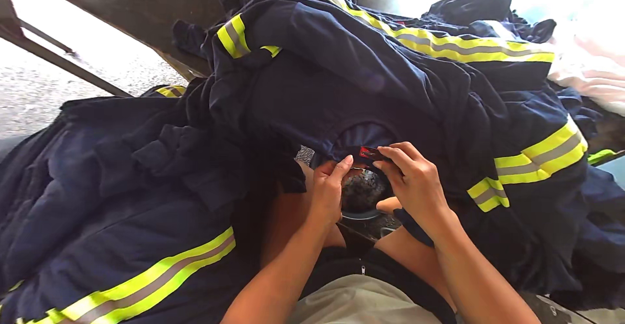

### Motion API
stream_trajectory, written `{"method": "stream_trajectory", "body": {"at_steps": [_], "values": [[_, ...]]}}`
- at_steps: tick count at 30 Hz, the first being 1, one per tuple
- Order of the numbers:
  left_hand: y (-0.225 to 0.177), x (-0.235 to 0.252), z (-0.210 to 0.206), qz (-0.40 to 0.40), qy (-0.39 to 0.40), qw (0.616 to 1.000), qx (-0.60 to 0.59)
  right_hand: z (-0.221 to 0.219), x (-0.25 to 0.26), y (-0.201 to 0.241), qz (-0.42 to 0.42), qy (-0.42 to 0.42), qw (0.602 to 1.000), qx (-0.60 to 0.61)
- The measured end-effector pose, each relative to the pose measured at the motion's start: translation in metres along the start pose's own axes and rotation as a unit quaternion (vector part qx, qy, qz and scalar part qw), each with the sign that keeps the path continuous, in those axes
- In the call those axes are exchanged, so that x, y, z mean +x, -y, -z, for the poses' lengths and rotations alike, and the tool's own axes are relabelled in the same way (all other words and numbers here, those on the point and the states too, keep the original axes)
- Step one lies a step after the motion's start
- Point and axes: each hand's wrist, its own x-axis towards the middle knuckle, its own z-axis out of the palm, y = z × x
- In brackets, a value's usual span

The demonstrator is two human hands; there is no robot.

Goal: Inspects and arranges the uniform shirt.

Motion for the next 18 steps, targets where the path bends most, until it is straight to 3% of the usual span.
{"method": "stream_trajectory", "body": {"at_steps": [18], "values": [[0.0004,0.0008,0.0015,-0.013,0.009,1.000,0.020,-0.0008,0.0019,-0.0006,-0.011,0.001,1.000,0.019]]}}
